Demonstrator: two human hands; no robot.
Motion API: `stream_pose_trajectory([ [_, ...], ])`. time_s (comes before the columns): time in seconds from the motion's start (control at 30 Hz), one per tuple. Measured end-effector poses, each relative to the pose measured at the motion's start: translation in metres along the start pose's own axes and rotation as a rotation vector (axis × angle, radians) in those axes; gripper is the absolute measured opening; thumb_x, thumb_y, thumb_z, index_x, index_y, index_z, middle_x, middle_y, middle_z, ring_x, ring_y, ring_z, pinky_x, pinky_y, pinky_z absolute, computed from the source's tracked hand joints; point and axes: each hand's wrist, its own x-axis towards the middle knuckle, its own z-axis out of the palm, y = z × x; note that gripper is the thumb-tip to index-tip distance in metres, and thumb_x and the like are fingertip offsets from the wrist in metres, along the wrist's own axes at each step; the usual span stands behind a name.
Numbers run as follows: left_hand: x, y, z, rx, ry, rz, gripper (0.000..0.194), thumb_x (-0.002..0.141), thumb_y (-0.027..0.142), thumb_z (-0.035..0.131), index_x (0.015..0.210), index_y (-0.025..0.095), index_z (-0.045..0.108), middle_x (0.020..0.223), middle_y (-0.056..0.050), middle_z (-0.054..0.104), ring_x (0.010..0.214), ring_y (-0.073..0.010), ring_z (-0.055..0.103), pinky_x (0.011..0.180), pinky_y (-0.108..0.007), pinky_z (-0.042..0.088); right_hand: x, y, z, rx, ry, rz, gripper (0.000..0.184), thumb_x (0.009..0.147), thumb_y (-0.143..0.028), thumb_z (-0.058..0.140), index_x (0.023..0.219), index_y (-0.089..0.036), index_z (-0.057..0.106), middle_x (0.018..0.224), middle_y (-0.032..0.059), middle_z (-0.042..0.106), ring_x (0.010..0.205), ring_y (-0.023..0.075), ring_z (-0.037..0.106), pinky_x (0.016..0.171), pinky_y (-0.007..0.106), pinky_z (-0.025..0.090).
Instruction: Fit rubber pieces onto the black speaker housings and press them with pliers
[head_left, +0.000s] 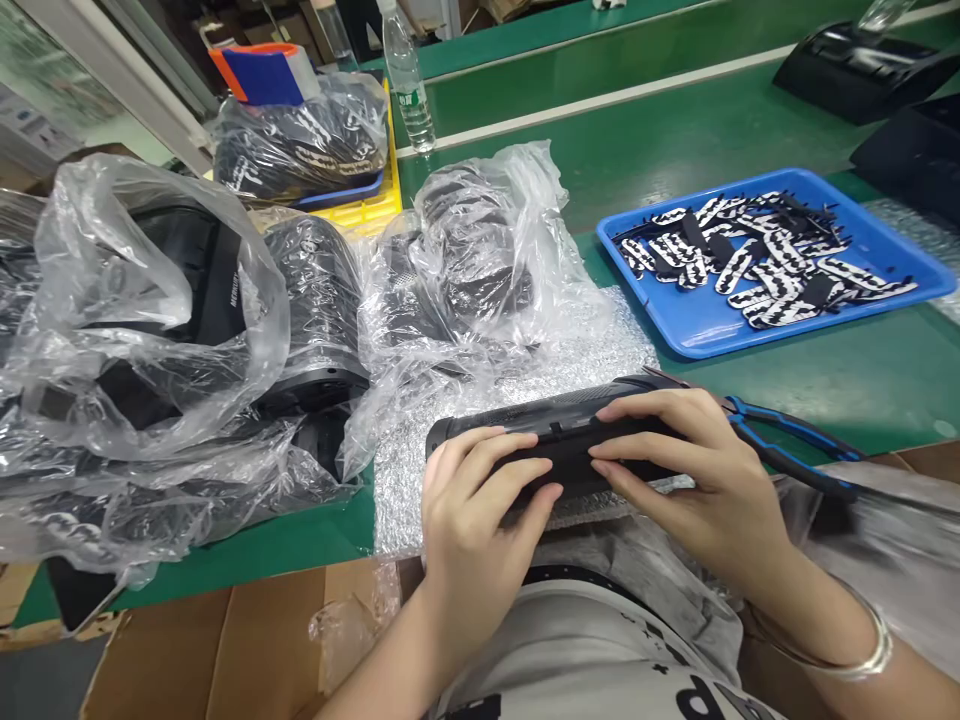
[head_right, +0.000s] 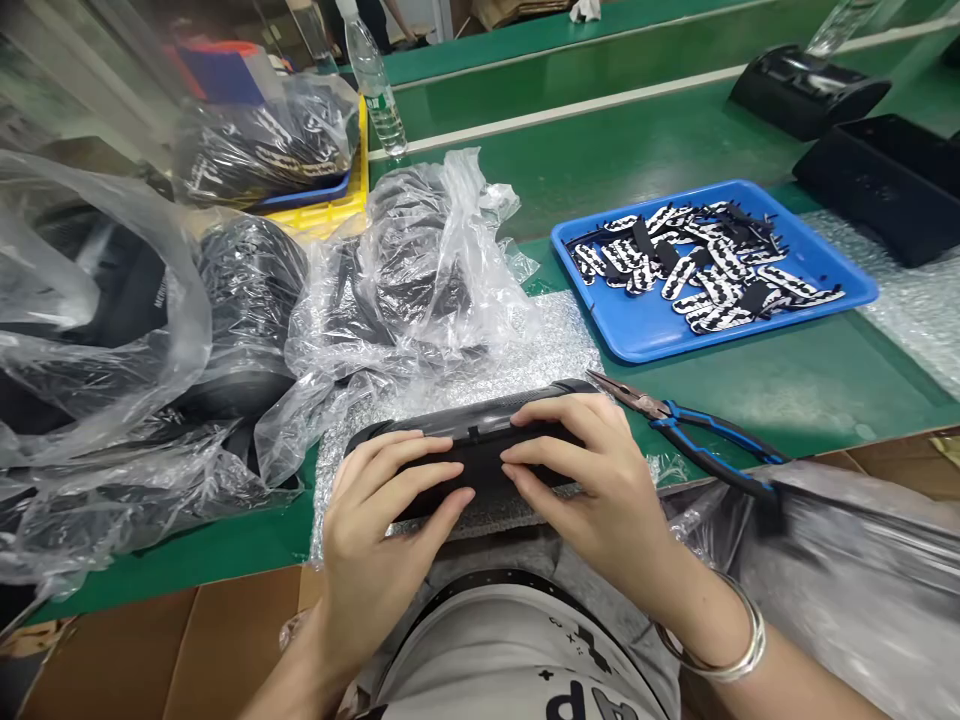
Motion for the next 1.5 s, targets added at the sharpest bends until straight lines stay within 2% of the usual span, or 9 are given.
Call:
stream_pose_trajectory([
  [0.43, 0.003, -0.006, -0.001, 0.073, -0.012, 0.096, 0.013, 0.088, 0.011, 0.066, 0.095, 0.022, 0.067, 0.106, -0.003, 0.071, 0.106, -0.0217, 0.061, 0.092, -0.039, 0.048, 0.000, -0.003, 0.010, -0.080, 0.017, -0.078, 0.009, 0.089, -0.022, 0.067, 0.090, -0.028, 0.073, 0.100, 0.0037, 0.070, 0.089, 0.0226, 0.058, 0.079, 0.042, 0.037],
  [0.67, 0.006, -0.012, -0.001, 0.099, -0.017, 0.147, 0.015, 0.089, 0.009, 0.063, 0.100, 0.019, 0.065, 0.109, -0.005, 0.069, 0.109, -0.0217, 0.060, 0.095, -0.038, 0.047, 0.004, 0.005, 0.004, -0.050, 0.017, -0.051, 0.010, 0.090, -0.017, 0.064, 0.094, -0.022, 0.072, 0.107, 0.0099, 0.064, 0.098, 0.0225, 0.061, 0.084, 0.040, 0.045],
  [0.87, 0.014, -0.015, -0.001, 0.228, -0.121, 0.084, 0.020, 0.089, 0.021, 0.065, 0.108, 0.016, 0.062, 0.117, -0.009, 0.066, 0.110, -0.0272, 0.060, 0.092, -0.042, 0.048, -0.031, 0.062, -0.024, -0.402, 0.313, 0.204, 0.025, 0.094, -0.039, 0.057, 0.101, -0.020, 0.071, 0.109, 0.0123, 0.068, 0.100, 0.0292, 0.064, 0.086, 0.045, 0.048],
  [0.97, 0.019, -0.017, 0.001, 0.398, -0.254, 0.123, 0.055, 0.082, 0.019, 0.073, 0.132, 0.012, 0.050, 0.132, -0.015, 0.059, 0.121, -0.0356, 0.055, 0.099, -0.052, 0.046, -0.064, 0.098, -0.034, -0.591, 0.121, 0.316, 0.061, 0.094, -0.060, 0.042, 0.121, -0.010, 0.065, 0.113, 0.0224, 0.064, 0.100, 0.0374, 0.061, 0.082, 0.050, 0.049],
  [1.03, 0.025, -0.020, -0.001, 0.443, -0.313, 0.105, 0.059, 0.082, 0.007, 0.068, 0.137, 0.014, 0.047, 0.132, -0.015, 0.059, 0.121, -0.0352, 0.056, 0.101, -0.054, 0.045, -0.079, 0.112, -0.038, -0.633, -0.037, 0.388, 0.064, 0.096, -0.057, 0.035, 0.127, -0.008, 0.061, 0.113, 0.0247, 0.062, 0.098, 0.0391, 0.058, 0.080, 0.052, 0.048],
  [1.13, 0.039, -0.025, -0.015, 0.294, -0.403, -0.089, 0.052, 0.091, 0.012, 0.055, 0.141, 0.016, 0.044, 0.131, -0.015, 0.061, 0.120, -0.0337, 0.058, 0.101, -0.054, 0.048, -0.088, 0.121, -0.044, -0.577, -0.077, 0.451, 0.053, 0.096, -0.052, 0.036, 0.123, -0.015, 0.061, 0.105, 0.0189, 0.064, 0.092, 0.0349, 0.060, 0.076, 0.048, 0.048],
  [1.3, 0.042, -0.029, -0.048, -0.332, -0.620, -0.536, 0.056, 0.097, 0.034, 0.041, 0.151, 0.029, 0.029, 0.156, -0.001, 0.034, 0.146, -0.0275, 0.029, 0.118, -0.048, 0.035, -0.081, 0.102, -0.064, -0.404, 0.189, 0.604, 0.038, 0.087, -0.060, 0.045, 0.083, -0.023, 0.048, 0.073, 0.0071, 0.064, 0.061, 0.0247, 0.061, 0.054, 0.036, 0.048],
  [1.4, 0.018, -0.014, -0.040, -0.699, -0.714, -0.755, 0.077, 0.088, 0.028, 0.047, 0.156, 0.026, 0.011, 0.160, -0.001, 0.024, 0.150, -0.0237, 0.014, 0.121, -0.044, 0.027, -0.070, 0.074, -0.072, -0.224, 0.212, 0.613, 0.038, 0.079, -0.059, 0.062, 0.069, -0.024, 0.051, 0.071, 0.0040, 0.066, 0.062, 0.0236, 0.064, 0.055, 0.034, 0.050],
  [1.5, -0.013, 0.007, -0.012, -0.827, -0.729, -0.914, 0.089, 0.091, 0.028, 0.045, 0.153, 0.023, -0.019, 0.164, -0.004, 0.006, 0.151, -0.0225, 0.004, 0.124, -0.049, 0.010, -0.056, 0.049, -0.069, -0.216, 0.061, 0.332, 0.029, 0.088, -0.046, 0.058, 0.070, -0.024, 0.062, 0.087, 0.0043, 0.069, 0.071, 0.0207, 0.067, 0.059, 0.031, 0.053],
])
